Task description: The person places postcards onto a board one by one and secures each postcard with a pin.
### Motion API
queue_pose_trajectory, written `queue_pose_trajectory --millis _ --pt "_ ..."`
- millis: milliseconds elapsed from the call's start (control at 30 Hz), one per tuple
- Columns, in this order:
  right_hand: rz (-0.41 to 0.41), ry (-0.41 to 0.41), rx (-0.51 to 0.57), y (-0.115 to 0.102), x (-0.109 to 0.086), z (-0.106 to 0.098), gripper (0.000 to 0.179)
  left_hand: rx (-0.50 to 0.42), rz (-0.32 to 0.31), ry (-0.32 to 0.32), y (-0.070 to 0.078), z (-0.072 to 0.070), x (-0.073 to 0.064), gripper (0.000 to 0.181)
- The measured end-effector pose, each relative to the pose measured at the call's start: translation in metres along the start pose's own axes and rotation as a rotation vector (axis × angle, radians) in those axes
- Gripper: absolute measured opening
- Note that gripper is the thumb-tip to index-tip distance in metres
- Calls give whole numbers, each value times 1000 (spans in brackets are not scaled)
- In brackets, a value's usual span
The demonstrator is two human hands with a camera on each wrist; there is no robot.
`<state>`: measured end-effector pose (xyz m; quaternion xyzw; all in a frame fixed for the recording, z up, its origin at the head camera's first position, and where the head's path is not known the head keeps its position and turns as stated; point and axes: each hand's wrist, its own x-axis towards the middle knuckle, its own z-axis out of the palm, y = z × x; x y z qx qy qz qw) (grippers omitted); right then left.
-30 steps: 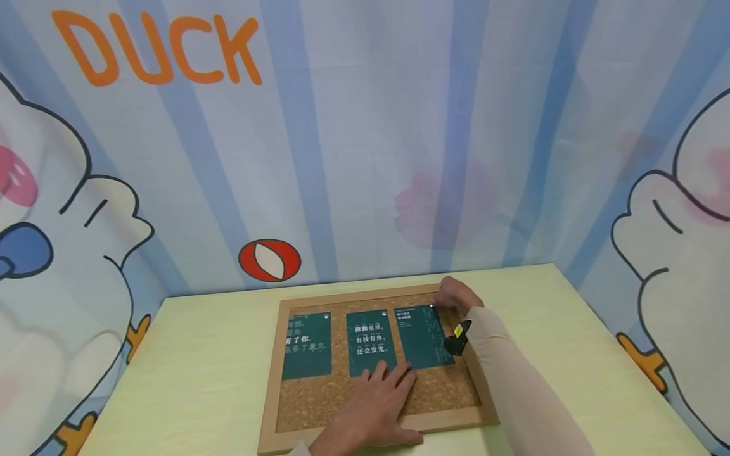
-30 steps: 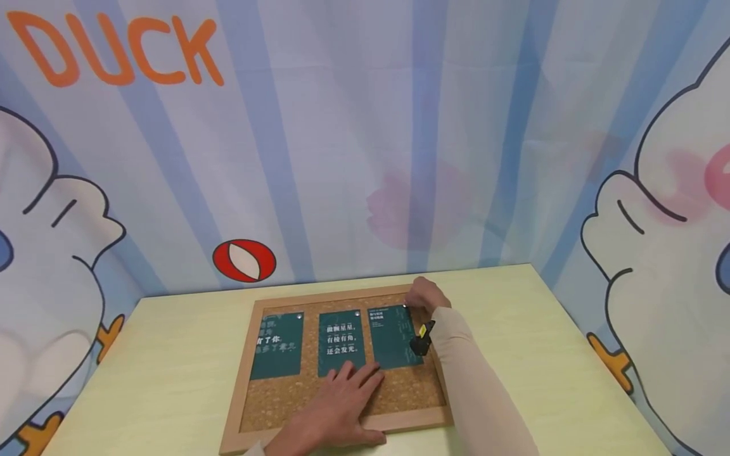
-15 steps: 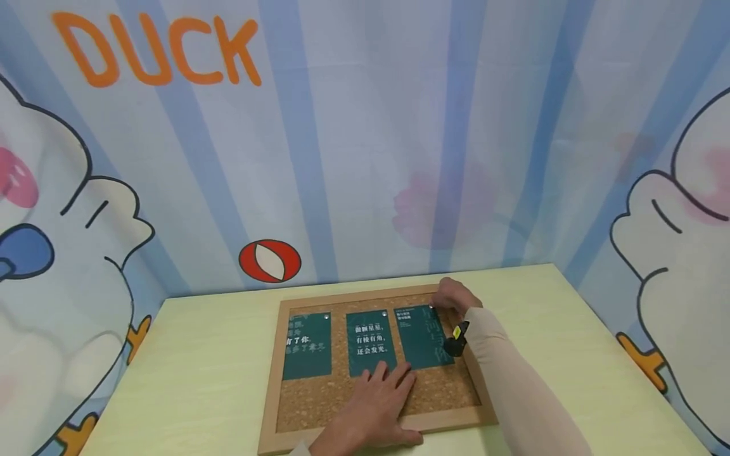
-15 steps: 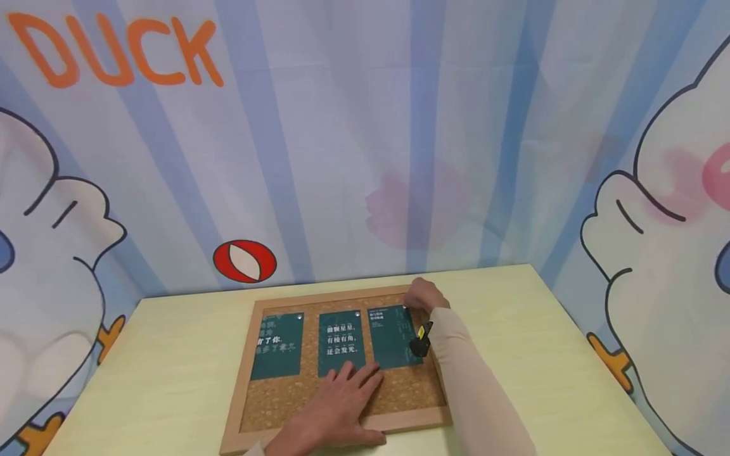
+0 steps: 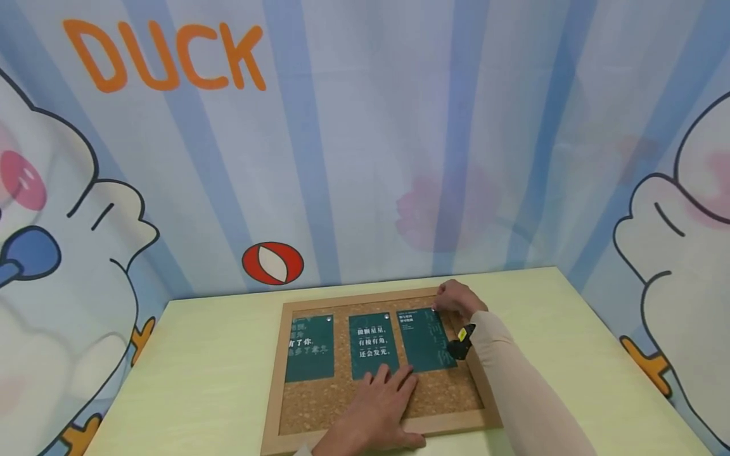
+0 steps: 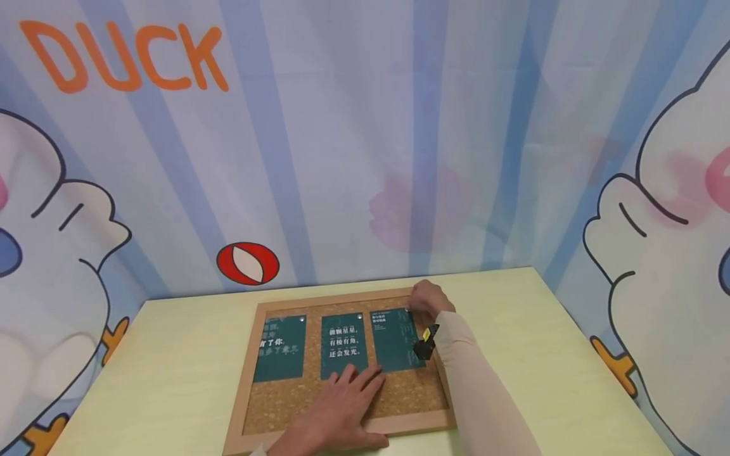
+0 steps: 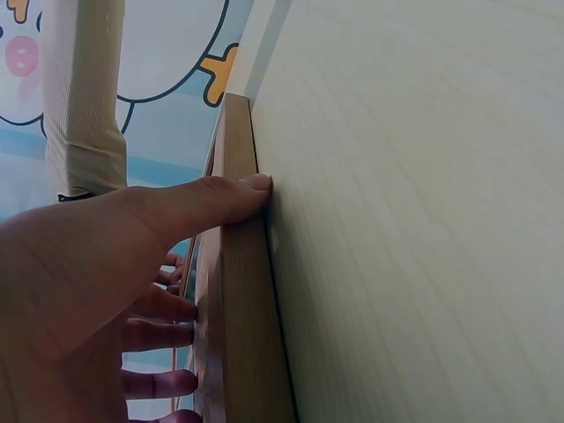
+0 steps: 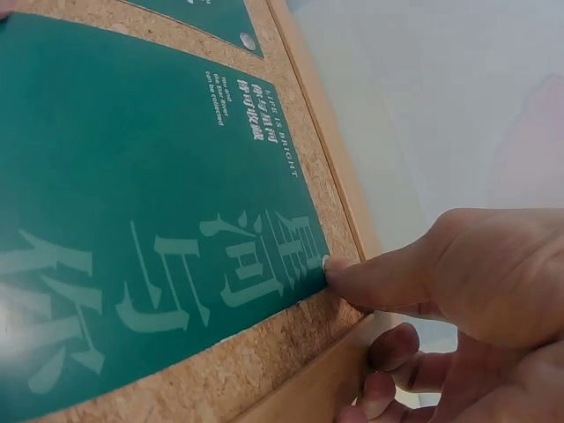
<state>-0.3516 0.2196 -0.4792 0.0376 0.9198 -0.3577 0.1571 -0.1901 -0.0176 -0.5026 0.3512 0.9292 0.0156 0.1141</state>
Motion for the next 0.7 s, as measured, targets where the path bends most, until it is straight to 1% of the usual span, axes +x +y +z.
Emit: queue_pose_trajectory --millis 267,367,433,500,600,700 --pt "9 8 72 1 3 2 24 22 -23 3 0 -4 -2 102" --pt "-6 15 85 6 2 2 17 20 -13 10 -1 -3 -1 103" --pt "-29 14 83 10 -1 1 13 9 5 22 -3 -2 -1 103" --pt "-63 1 72 14 -5 -1 14 -19 31 39 -5 0 -1 104" --pt "-124 -34 40 18 -16 -8 25 -102 65 69 -12 2 -3 103" --pt "-228 -53 -27 20 -29 -16 34 -197 69 103 -21 0 -6 101"
